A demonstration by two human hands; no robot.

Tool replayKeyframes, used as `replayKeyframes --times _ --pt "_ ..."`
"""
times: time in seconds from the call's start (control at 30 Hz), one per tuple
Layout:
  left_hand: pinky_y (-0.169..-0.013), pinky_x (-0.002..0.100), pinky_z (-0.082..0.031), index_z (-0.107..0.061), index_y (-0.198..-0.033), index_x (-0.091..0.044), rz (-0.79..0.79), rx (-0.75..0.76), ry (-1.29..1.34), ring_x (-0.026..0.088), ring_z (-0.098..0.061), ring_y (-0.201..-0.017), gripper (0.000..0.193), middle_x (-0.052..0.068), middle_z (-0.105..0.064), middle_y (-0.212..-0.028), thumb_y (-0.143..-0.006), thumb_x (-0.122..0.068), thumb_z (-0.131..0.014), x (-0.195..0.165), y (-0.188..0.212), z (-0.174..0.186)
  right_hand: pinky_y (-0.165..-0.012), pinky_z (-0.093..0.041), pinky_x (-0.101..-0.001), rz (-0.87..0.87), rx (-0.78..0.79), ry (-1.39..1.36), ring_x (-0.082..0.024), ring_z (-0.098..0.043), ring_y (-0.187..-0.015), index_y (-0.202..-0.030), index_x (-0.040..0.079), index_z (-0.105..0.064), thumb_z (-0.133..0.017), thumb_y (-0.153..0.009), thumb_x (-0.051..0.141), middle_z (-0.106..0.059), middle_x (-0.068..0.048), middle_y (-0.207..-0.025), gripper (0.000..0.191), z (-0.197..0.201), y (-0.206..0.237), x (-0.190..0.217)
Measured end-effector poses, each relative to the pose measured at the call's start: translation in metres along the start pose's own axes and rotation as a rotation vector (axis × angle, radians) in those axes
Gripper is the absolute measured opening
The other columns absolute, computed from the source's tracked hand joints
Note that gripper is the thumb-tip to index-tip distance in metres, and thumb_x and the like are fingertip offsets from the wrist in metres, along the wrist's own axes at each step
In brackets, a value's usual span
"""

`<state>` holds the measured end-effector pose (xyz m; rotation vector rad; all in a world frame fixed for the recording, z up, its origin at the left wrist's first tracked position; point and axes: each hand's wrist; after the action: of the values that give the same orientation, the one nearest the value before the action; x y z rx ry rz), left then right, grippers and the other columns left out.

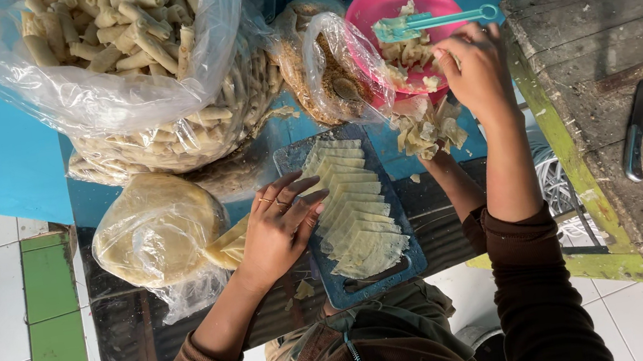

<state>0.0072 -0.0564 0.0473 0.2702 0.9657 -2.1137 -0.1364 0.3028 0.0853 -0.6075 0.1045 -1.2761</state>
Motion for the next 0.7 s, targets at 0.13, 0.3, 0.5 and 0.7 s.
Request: replayKeyframes --times 0.13,0.3,0.5,0.7 --pt "-0.106 0.045 -0.044 -0.074 -0.115 -0.012 -0.003 -0.001 0.004 0.029 -0.056 -0.132 0.02 0.004 -0.067 -0.131 -0.096 -0.017 -0.07 -0.002 0.0 0.0 -0.111 -0.03 -0.055 0.063 0.144 0.024 -0.04 -0.041 -0.131 -0.116 0.02 -0.078 -0.085 -0.086 0.029 -0.06 -0.011 -0.132 0.033 0.008 0.006 -0.009" --pt "-0.105 0.044 -0.044 -0.074 -0.117 -0.012 -0.006 0.011 0.014 0.028 -0.056 -0.131 0.023 0.004 -0.067 -0.132 -0.095 -0.016 -0.071 -0.004 0.0 0.001 -0.106 -0.025 -0.0581 0.046 0.282 0.134 -0.04 -0.03 -0.145 -0.114 0.022 -0.079 -0.092 -0.063 0.026 -0.051 -0.01 -0.151 0.052 0.002 0.021 -0.012" --pt "-0.106 0.044 -0.045 -0.073 -0.118 -0.013 -0.007 0.003 0.028 0.028 -0.057 -0.132 0.023 0.003 -0.067 -0.133 -0.095 -0.015 -0.071 -0.003 0.001 -0.001 -0.115 -0.027 -0.0541 0.163 0.159 0.176 -0.035 -0.034 -0.152 -0.112 0.02 -0.078 -0.089 -0.076 0.019 -0.053 -0.008 -0.154 0.038 -0.01 0.038 -0.015" --pt "-0.105 0.045 -0.045 -0.074 -0.119 -0.014 -0.019 -0.006 0.014 0.028 -0.057 -0.132 0.025 0.003 -0.067 -0.133 -0.094 -0.015 -0.072 -0.002 0.001 -0.003 -0.118 -0.029 -0.0507 0.291 0.009 0.253 -0.032 -0.039 -0.151 -0.113 0.017 -0.076 -0.085 -0.089 0.01 -0.055 -0.003 -0.154 0.027 -0.023 0.049 -0.027"
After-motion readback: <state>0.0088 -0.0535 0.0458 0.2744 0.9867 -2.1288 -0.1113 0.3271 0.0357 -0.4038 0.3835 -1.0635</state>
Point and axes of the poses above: each hand's wrist, its own y-axis away from the middle knuckle, its own z-axis out of the back of the hand, x = y × z
